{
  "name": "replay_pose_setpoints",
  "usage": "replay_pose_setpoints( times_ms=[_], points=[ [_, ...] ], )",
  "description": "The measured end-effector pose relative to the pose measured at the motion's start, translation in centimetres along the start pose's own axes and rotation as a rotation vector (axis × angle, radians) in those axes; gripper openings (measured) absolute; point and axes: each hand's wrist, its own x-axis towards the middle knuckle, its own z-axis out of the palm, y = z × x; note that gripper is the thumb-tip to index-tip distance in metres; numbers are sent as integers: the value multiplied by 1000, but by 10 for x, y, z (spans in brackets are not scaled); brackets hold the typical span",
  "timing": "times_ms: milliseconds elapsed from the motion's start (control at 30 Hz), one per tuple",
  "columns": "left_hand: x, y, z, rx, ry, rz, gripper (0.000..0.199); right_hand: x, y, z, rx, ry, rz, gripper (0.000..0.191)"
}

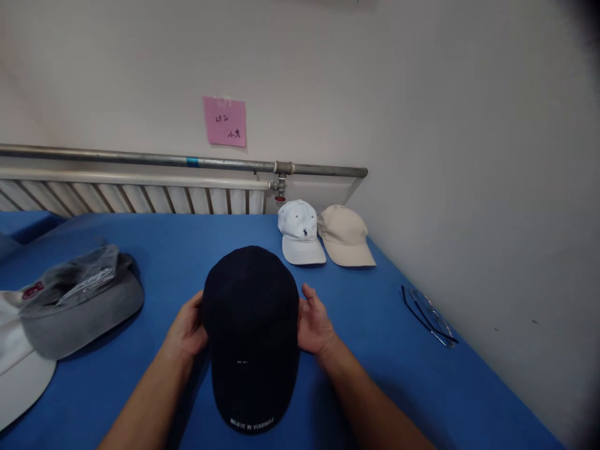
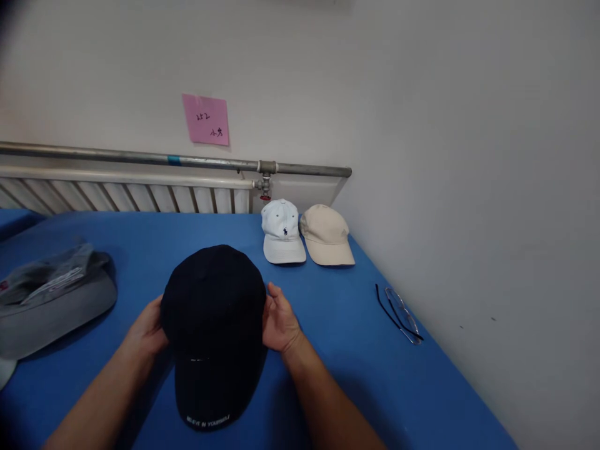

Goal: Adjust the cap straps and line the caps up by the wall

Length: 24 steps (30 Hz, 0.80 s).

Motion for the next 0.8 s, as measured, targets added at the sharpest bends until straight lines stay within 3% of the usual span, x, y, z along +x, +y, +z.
replay_pose_setpoints(
  times_ms=[100,467,600,800],
  points=[
    [-3,-1,2,29,-15,9,28,-1,2,-3,-5,-23,14,31],
    [-1,-9,-1,117,-40,-29,32,-5,7,-11,4,-75,100,50],
    [3,-6,-5,53,-171,-41,38,-6,2,-2,36,-47,77,46],
    [-2,-11,-12,21,-348,-104,41,-6,-11,5,25,143,-58,38]
  ],
)
